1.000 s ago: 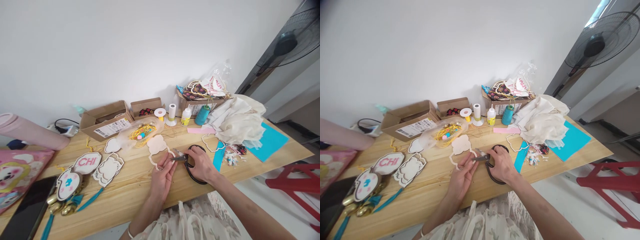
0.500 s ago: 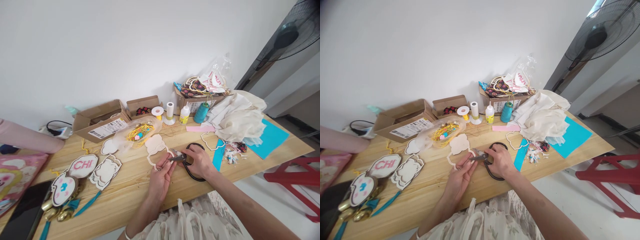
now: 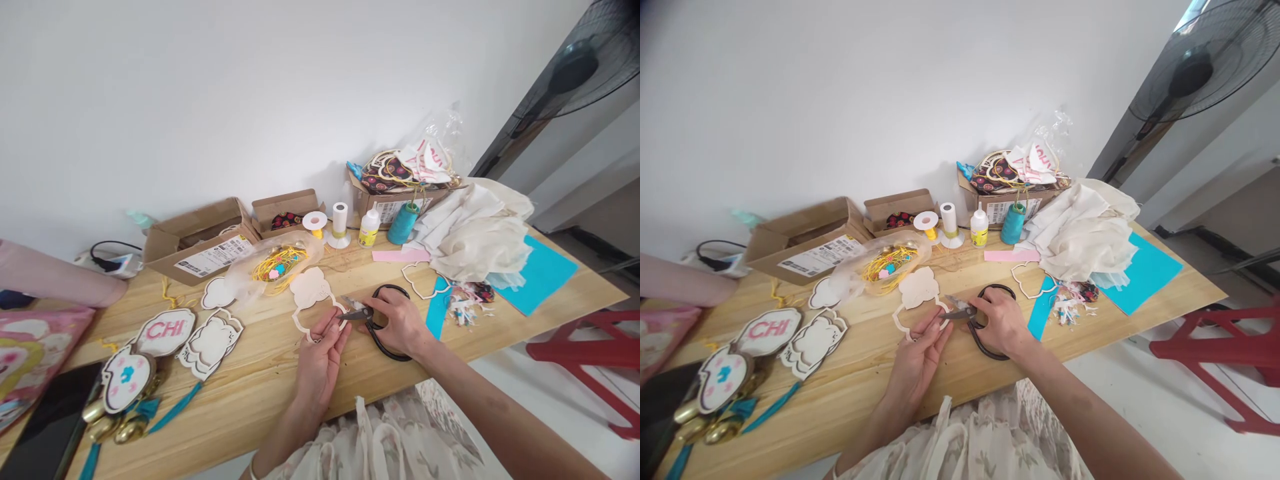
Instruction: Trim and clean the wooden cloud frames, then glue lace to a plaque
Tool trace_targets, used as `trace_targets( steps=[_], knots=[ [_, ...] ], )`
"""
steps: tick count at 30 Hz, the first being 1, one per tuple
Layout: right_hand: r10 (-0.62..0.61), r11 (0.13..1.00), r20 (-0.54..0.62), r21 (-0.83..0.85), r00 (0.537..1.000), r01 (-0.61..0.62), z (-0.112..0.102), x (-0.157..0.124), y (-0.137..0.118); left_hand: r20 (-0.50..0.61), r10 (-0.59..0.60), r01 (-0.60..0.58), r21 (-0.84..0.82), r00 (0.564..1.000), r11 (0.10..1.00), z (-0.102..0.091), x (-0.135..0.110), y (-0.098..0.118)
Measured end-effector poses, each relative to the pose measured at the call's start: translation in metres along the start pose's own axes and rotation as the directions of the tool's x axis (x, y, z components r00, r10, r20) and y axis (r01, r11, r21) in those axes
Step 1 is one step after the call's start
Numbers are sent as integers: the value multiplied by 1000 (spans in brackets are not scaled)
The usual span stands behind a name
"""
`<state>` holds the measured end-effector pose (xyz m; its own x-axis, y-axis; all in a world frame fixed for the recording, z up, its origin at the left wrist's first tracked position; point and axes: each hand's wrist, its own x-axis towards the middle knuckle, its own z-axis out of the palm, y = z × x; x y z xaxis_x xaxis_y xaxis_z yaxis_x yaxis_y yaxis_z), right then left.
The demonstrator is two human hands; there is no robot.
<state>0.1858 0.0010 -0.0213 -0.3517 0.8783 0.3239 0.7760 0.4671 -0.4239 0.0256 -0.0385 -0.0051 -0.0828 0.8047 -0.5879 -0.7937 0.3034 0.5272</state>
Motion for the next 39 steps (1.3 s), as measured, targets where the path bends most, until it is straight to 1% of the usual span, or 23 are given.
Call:
trace_targets(
  steps=[5, 10, 17, 24, 33, 36, 39],
  knots=[
    [46, 999, -17, -14, 999, -47, 1, 0, -1, 24, -19, 18, 27, 1000, 999, 2, -1, 2],
    [50, 999, -10, -8, 999, -50, 3, 0, 1, 42, -21, 18, 62, 999, 998, -1, -2, 3],
    [52, 999, -22, 0, 998, -52, 2, 1, -1, 7, -37, 36, 80, 999, 996, -3, -5, 4],
    [53, 999, -24, -7, 998, -53, 2, 1, -1, 4, -19, 18, 73, 1000, 997, -5, -7, 3],
    [53, 998, -9, -19, 999, -53, 3, 0, 0, -20, -29, 30, 58, 999, 998, -5, -10, 2],
    [30, 1000, 17, 0, 999, -30, 2, -2, 2, -16, -18, 19, 47, 1000, 999, -4, -11, 2],
    [24, 999, 68, 31, 997, -27, 0, -3, 4, -44, 8, -7, 29, 999, 1000, -3, -11, 6]
  ],
)
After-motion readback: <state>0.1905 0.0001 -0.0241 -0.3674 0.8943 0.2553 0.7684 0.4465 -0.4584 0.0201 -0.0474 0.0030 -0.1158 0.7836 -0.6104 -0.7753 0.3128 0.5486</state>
